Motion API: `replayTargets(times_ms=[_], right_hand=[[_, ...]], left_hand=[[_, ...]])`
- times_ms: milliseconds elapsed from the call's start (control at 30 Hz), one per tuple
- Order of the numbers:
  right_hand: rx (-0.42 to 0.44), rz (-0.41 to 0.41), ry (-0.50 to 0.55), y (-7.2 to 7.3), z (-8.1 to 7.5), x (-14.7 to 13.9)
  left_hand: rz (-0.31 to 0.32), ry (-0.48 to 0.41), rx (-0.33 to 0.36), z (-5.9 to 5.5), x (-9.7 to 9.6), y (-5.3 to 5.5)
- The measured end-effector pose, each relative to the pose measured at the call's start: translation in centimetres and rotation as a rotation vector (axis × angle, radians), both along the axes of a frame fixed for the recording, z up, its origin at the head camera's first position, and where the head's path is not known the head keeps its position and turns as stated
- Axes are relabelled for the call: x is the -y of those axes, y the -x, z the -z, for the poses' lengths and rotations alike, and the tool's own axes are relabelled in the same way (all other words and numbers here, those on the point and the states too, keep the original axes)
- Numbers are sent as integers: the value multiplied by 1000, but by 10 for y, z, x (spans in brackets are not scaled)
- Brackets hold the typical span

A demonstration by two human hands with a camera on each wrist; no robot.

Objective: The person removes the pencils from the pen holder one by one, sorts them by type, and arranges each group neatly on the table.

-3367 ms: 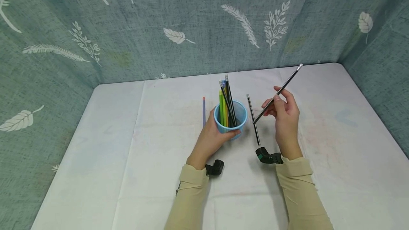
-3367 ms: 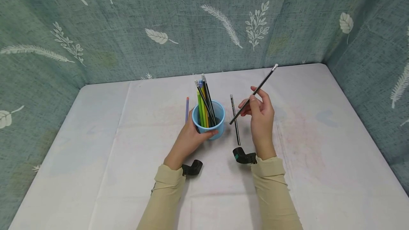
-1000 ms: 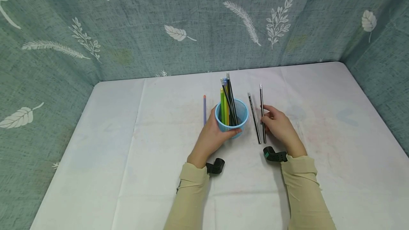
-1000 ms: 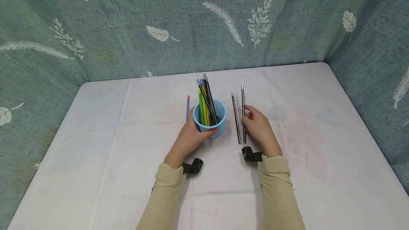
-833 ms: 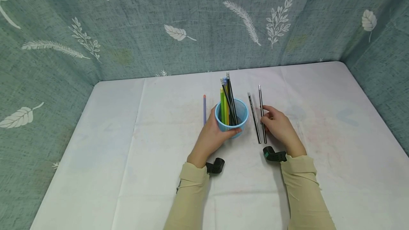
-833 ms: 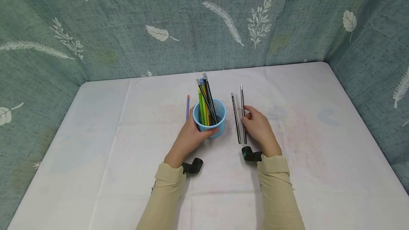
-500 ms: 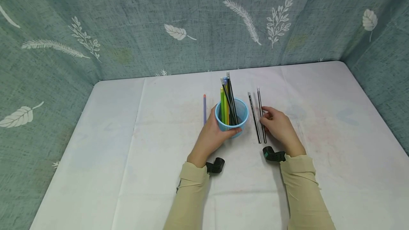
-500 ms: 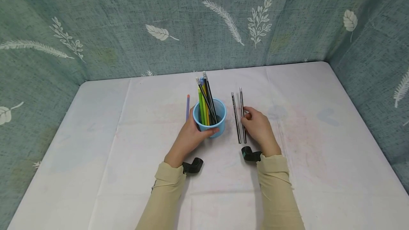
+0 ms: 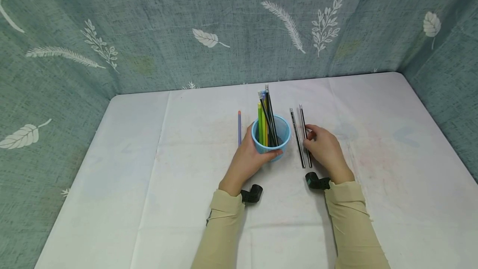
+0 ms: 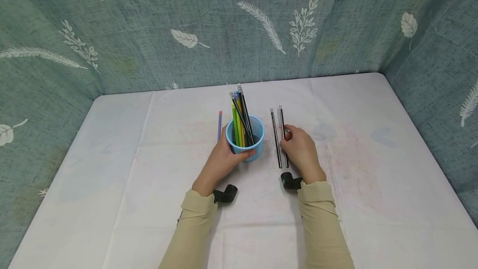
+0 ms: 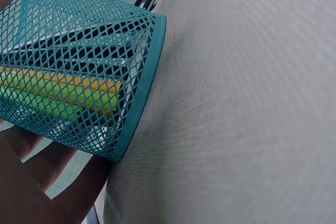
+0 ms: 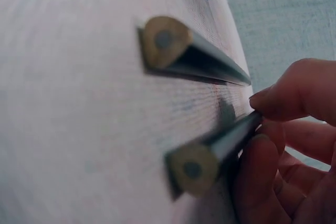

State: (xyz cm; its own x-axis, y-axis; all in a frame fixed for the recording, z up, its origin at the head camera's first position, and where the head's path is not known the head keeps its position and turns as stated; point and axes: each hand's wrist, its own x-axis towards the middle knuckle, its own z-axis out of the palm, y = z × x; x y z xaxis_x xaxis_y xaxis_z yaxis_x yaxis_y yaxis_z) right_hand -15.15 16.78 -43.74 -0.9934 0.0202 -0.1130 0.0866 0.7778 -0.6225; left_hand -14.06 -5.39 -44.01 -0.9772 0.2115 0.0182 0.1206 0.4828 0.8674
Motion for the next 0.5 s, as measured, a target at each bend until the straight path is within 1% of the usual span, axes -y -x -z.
replayTargets(times_ms=[100,333,500], right_hand=[[-10,6,-3,0,1,0],[4,35,36,-1,2,1],[-51,72,41,-2,3,0]], left_hand=[[1,0,3,-1,0,0],[2,3,7,-1,0,0],[2,-6,16,-2,0,-1]])
